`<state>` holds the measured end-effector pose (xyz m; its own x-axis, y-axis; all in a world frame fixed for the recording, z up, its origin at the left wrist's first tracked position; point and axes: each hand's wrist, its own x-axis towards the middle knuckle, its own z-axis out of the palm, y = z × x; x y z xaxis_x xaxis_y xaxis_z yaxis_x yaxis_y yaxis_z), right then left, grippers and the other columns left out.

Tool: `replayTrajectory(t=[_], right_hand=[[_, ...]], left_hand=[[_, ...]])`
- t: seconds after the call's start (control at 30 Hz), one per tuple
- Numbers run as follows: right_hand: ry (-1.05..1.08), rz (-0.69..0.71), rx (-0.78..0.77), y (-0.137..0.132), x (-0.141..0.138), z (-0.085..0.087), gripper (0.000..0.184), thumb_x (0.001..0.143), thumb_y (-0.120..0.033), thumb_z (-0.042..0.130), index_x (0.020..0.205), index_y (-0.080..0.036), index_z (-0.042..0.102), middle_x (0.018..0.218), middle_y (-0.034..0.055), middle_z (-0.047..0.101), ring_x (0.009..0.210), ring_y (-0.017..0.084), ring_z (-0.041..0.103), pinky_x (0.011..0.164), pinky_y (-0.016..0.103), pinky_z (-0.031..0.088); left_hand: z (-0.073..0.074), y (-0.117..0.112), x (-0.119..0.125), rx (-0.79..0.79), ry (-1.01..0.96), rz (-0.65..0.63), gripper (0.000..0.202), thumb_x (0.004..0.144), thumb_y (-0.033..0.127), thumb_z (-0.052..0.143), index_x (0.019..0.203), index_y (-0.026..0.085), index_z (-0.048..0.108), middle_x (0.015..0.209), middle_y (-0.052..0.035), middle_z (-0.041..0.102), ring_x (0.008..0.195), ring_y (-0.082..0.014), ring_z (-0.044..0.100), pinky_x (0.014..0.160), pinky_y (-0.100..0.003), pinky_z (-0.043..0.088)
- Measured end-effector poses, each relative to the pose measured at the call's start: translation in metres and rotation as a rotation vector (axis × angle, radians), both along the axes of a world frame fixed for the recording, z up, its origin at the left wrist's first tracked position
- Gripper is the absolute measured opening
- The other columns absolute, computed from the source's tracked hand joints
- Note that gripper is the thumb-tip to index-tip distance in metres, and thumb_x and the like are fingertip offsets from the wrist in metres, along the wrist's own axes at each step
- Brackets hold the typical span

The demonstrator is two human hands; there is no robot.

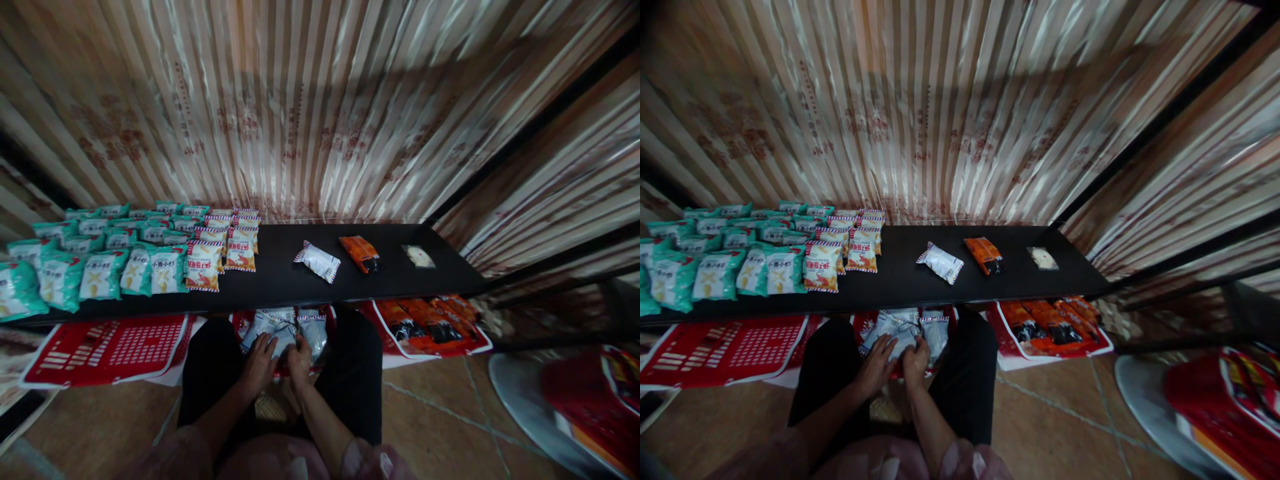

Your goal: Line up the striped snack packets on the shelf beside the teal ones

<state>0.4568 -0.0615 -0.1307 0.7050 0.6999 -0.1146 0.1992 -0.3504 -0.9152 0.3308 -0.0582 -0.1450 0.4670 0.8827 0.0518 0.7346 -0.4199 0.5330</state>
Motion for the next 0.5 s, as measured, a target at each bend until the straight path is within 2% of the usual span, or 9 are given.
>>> replayTrajectory(t=[0.1,0.23,0.37,0.5], right_hand=[[0.041,0.002,0.020,-0.0010,-0.0012,0.0002,0.033,0.064,-0.025,0.047,0.090,-0.013,0.064,0.082,0.0080,0.067,0.087,0.024,0.061,0.079,0.034,0.046],[-0.009,0.035,0.054,0.0004,0.0004,0.0018,0.034,0.067,-0.028,0.045,0.093,-0.013,0.061,0.099,0.0115,0.064,0.101,0.026,0.056,0.093,0.037,0.039],[-0.024,0.039,0.051,0.0041,0.0013,0.0061,0.043,0.070,-0.035,0.044,0.103,-0.010,0.057,0.113,0.0174,0.058,0.112,0.028,0.049,0.099,0.040,0.033],[0.119,0.020,0.059,0.0063,-0.0024,0.0074,0.055,0.071,-0.045,0.049,0.113,-0.010,0.051,0.117,0.0174,0.057,0.116,0.029,0.047,0.098,0.039,0.033]], left_hand=[[0.0011,0.0003,-0.0003,0.028,-0.015,0.033,0.047,0.082,0.017,0.043,0.129,0.013,0.044,0.133,-0.0160,0.046,0.129,-0.0282,0.035,0.102,-0.048,0.036],[0.0018,0.0018,-0.0013,0.070,-0.065,0.096,0.046,0.085,0.019,0.040,0.130,0.012,0.043,0.133,-0.0165,0.045,0.129,-0.0281,0.034,0.103,-0.047,0.036],[0.0012,0.0045,-0.0005,0.112,-0.125,0.195,0.044,0.087,0.023,0.037,0.128,0.010,0.045,0.132,-0.0168,0.045,0.129,-0.0275,0.034,0.103,-0.047,0.035],[0.0018,0.0032,0.0054,0.130,-0.179,0.269,0.043,0.087,0.025,0.037,0.127,0.009,0.046,0.129,-0.0175,0.047,0.127,-0.0267,0.037,0.103,-0.046,0.035]])
